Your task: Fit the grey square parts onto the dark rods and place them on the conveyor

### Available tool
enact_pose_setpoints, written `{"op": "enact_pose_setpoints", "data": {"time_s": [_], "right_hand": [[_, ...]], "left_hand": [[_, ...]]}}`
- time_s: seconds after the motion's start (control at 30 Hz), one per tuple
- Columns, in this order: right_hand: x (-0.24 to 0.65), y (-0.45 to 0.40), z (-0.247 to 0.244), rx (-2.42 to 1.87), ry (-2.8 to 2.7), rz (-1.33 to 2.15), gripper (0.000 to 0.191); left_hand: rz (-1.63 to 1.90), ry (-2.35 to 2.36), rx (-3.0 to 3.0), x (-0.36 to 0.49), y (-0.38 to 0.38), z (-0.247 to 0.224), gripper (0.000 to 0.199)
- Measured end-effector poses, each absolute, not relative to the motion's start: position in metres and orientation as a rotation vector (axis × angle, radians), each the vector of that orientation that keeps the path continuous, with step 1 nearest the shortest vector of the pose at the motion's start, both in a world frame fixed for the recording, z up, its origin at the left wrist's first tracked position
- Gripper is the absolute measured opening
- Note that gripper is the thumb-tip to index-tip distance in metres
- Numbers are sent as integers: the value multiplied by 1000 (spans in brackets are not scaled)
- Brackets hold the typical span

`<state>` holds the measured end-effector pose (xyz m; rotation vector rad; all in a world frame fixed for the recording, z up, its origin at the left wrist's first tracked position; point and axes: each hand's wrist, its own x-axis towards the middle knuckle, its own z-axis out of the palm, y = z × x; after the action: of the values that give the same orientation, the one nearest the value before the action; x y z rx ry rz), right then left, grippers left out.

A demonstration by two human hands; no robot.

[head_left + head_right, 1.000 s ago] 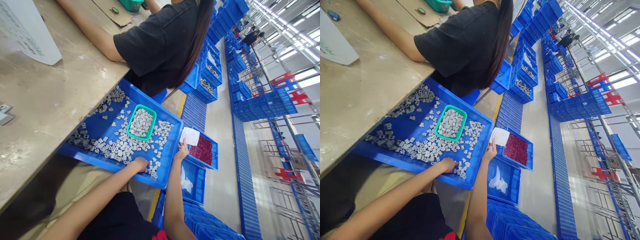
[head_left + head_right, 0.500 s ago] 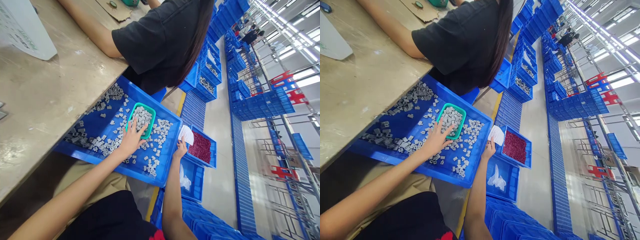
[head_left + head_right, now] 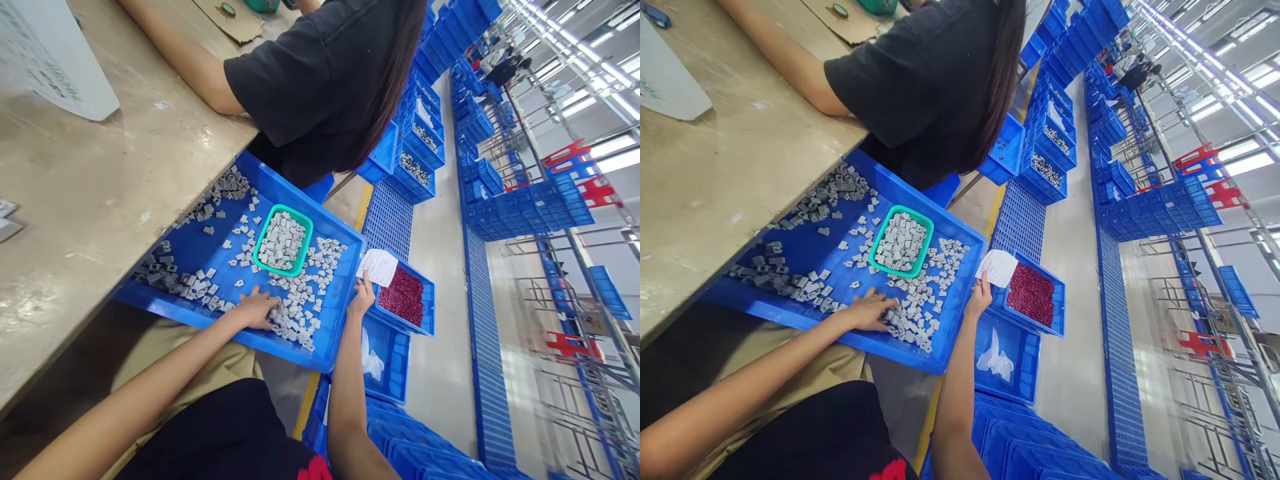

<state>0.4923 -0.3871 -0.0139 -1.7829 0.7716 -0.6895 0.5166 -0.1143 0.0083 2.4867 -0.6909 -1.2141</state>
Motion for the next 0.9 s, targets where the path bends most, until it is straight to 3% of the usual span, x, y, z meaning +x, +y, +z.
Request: {"op": "enact_pose_setpoints", "data": {"time_s": [0.17,0.33,0.5,0.73,0.9], "right_hand": [[494,-390,-18,-1777,772,-673,52],[494,-393,-24,-1691,779,-677,32],[494,-399,-28,-1597,800,-669,31],[491,-399,-29,-1533,825,-690,32],[491,-395,-25,-1546,829,-700,31]], "left_hand": [[-1304,-803,2440,509,-140,-6,77],[-1311,-788,2319,510,-139,-10,47],[-972,-696,2293,522,-133,19,24],[-327,-511,2452,559,-136,45,54],[-413,-1012,2420,527,-147,18,76]]}}
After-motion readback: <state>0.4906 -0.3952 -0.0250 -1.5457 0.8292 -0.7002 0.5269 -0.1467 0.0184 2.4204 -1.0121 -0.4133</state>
